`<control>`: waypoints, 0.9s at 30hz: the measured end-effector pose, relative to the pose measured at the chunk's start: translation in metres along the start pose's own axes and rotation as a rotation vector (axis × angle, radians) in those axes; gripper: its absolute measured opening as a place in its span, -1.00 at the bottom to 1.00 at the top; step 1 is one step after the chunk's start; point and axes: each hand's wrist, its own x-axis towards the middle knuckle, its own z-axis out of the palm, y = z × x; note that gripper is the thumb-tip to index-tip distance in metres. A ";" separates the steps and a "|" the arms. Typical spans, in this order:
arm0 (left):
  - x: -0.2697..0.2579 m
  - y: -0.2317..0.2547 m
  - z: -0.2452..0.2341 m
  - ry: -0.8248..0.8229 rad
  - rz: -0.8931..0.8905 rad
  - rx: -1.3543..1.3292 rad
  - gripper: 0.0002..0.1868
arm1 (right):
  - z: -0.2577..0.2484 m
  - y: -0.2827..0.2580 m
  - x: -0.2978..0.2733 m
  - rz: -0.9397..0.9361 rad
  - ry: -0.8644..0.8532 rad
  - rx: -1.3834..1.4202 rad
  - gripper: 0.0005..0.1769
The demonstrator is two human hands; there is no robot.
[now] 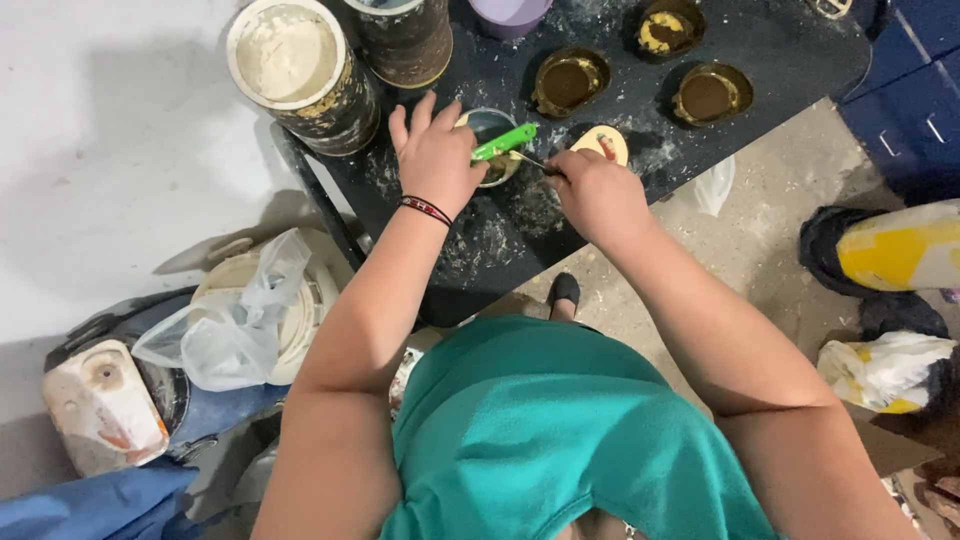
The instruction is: Applying dental plaster or wax to a mold and refining the application with a small tool on a laboratory bench.
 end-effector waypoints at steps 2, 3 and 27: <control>0.003 -0.003 0.006 0.037 -0.009 0.020 -0.65 | 0.005 0.002 0.000 0.007 0.015 -0.021 -0.78; 0.003 -0.004 0.009 0.073 -0.020 0.039 -0.63 | 0.009 0.002 -0.001 0.013 0.029 -0.040 -0.79; -0.004 0.038 0.001 -0.162 0.047 0.198 0.37 | -0.047 0.017 -0.064 0.718 -0.096 0.745 -0.78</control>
